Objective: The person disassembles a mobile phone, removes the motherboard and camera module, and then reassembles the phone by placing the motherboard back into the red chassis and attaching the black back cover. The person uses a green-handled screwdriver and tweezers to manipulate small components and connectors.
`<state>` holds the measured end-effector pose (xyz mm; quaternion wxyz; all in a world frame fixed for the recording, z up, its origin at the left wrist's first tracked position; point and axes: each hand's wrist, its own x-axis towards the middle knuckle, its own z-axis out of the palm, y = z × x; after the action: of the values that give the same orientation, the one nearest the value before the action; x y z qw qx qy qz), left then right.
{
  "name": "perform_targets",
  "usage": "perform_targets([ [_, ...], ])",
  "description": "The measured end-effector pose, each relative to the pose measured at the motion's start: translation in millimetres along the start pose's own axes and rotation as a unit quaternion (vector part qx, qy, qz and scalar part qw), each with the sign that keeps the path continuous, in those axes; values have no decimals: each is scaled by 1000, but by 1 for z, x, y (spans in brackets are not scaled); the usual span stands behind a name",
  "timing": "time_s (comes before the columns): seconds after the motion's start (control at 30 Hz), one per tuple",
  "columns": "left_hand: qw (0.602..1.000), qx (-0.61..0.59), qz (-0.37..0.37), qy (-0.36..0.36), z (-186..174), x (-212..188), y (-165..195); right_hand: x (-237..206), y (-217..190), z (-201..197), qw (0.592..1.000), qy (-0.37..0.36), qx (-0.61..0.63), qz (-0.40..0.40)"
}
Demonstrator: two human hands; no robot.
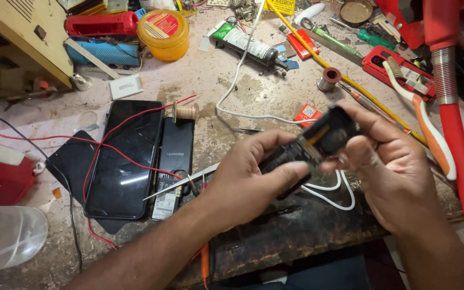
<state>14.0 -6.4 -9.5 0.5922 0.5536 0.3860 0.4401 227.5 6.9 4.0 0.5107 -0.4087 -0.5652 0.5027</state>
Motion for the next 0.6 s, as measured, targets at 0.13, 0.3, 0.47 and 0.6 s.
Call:
perform_targets([
  [0.13, 978, -204, -8, 37, -1, 7, -4, -13, -3, 21, 984, 107, -113, -88],
  [0.3, 965, -255, 13, 64, 4, 5, -6, -21, 7, 30, 992, 68, -107, -23],
  [0.47, 975, -202, 19, 93, 4, 8, -6, -9, 23, 21, 997, 17, -32, 65],
  [0.6, 978, -185, 13, 95, 4, 6, -8, -12, 23, 18, 995, 31, -78, 59],
])
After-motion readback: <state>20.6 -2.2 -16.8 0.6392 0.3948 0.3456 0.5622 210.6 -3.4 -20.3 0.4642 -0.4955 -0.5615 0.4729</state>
